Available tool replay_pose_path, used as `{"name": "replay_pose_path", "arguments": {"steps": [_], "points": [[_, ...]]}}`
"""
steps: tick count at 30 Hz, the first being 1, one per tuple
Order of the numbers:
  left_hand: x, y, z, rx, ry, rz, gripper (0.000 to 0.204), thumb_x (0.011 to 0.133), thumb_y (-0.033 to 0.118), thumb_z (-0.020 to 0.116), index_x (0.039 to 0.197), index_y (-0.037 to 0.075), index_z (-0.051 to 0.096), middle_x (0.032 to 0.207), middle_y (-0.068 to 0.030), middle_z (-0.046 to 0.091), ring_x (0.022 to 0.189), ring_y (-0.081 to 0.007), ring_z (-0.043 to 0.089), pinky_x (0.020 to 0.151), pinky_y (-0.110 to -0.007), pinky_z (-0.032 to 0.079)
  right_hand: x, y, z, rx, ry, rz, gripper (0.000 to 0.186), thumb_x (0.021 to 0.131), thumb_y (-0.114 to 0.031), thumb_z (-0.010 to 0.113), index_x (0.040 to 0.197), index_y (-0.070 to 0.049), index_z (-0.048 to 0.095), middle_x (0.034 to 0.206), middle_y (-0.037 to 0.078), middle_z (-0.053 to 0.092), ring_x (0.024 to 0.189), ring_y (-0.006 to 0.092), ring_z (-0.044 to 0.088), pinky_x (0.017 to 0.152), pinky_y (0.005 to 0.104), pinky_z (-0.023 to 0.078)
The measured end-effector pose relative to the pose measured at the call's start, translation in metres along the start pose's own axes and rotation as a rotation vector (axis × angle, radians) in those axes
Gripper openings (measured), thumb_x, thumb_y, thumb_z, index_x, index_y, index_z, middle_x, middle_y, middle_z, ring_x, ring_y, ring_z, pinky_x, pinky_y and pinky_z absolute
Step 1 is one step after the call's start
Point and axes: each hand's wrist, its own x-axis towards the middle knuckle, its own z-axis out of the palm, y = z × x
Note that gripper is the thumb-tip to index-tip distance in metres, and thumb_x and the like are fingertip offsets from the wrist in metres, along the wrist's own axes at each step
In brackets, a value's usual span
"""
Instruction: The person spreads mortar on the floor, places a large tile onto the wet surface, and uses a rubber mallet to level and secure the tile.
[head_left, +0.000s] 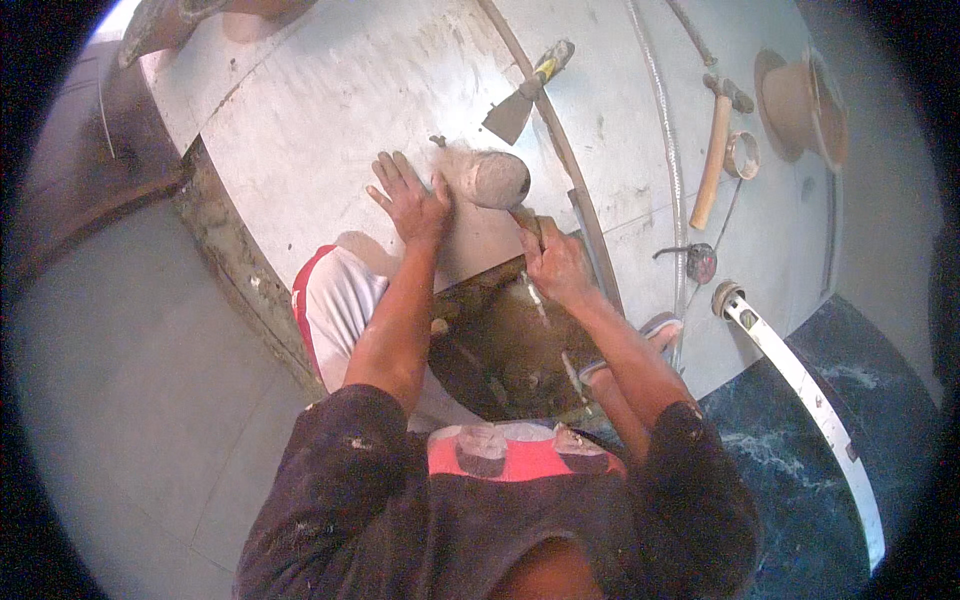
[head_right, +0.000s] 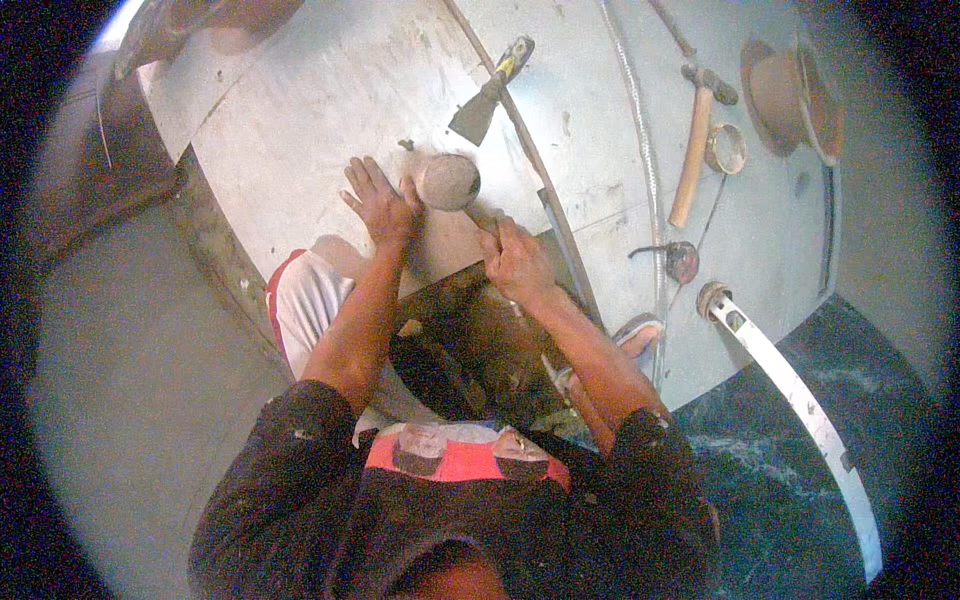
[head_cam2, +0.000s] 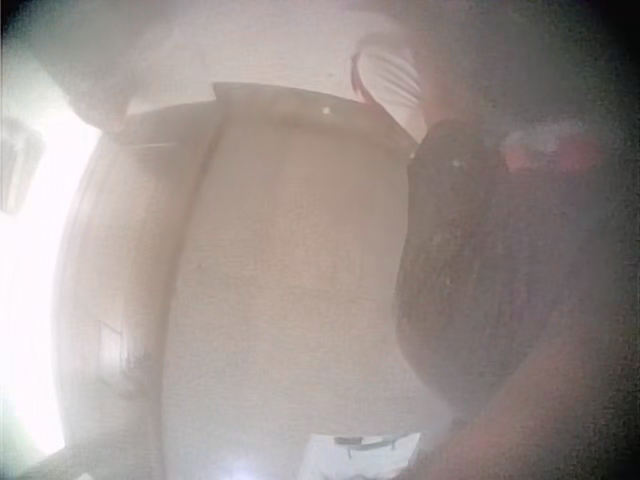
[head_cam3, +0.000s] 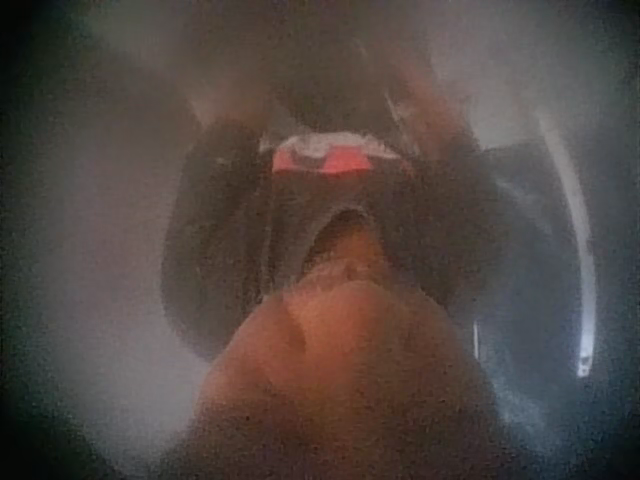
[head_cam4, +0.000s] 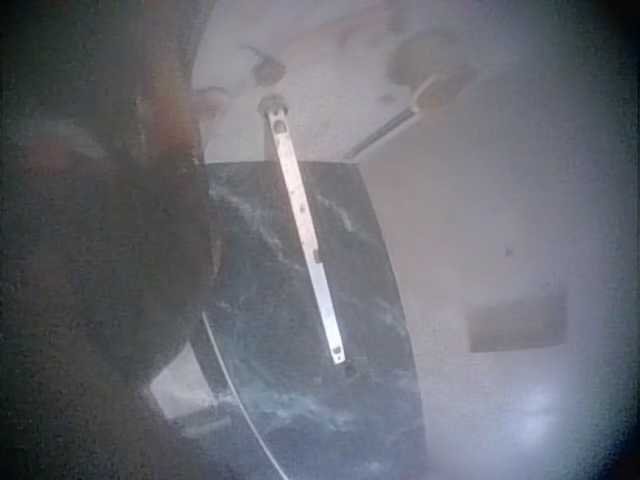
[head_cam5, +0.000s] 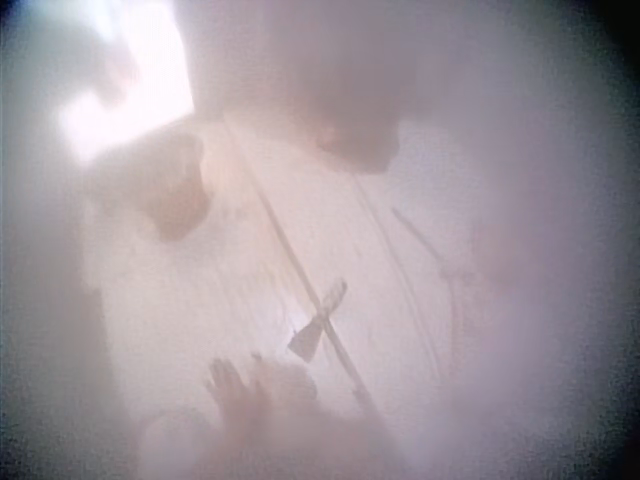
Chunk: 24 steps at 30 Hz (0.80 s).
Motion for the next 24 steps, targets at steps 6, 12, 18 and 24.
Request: {"name": "replay_pose_path", "arguments": {"steps": [6, 12, 18, 24], "points": [[0.003, 0.004, 0.001, 0.053, 0.015, 0.021, 0.081, 0.090, 0.045, 0.053, 0.150, -0.005, 0.029, 0.160, -0.0245, 0.019, 0.151, -0.0387, 0.012, 0.117, -0.063, 0.008, 0.012, 0.019, 0.017, -0.139, -0.051, 0.062, 0.032, 0.098, -0.030, 0.052, 0.112, -0.002, 0.053, 0.084, 0.030, 0.066, 0.079, 0.0484, 0.066, 0.071, 0.0571, 0.052], [0.005, -0.001, 0.000, -0.012, 0.045, 0.027, 0.081, 0.091, 0.044, 0.053, 0.150, -0.006, 0.028, 0.159, -0.0256, 0.020, 0.150, -0.0406, 0.013, 0.115, -0.065, 0.011, 0.049, -0.045, 0.006, 0.092, 0.156, -0.162, 0.031, 0.098, -0.026, 0.053, 0.115, 0.000, 0.052, 0.084, 0.030, 0.066, 0.081, 0.0493, 0.065, 0.071, 0.0579, 0.051], [0.012, -0.002, 0.003, -0.007, -0.017, -0.004, 0.086, 0.091, 0.048, 0.053, 0.151, -0.006, 0.024, 0.161, -0.0239, 0.015, 0.150, -0.0405, 0.010, 0.116, -0.065, 0.009, 0.097, -0.085, 0.003, 0.170, 0.340, -0.260, 0.027, 0.098, -0.025, 0.056, 0.104, 0.002, 0.056, 0.086, 0.030, 0.065, 0.082, 0.0500, 0.064, 0.066, 0.0539, 0.050], [0.038, 0.019, -0.002, -0.095, 0.019, -0.082, 0.086, 0.092, 0.050, 0.052, 0.151, -0.006, 0.025, 0.162, -0.0243, 0.012, 0.150, -0.0417, 0.007, 0.115, -0.066, 0.006, 0.162, -0.094, 0.025, 0.009, 0.290, -0.116, 0.031, 0.099, -0.029, 0.053, 0.105, 0.002, 0.053, 0.088, 0.032, 0.064, 0.084, 0.0507, 0.064, 0.073, 0.0562, 0.051]]}}
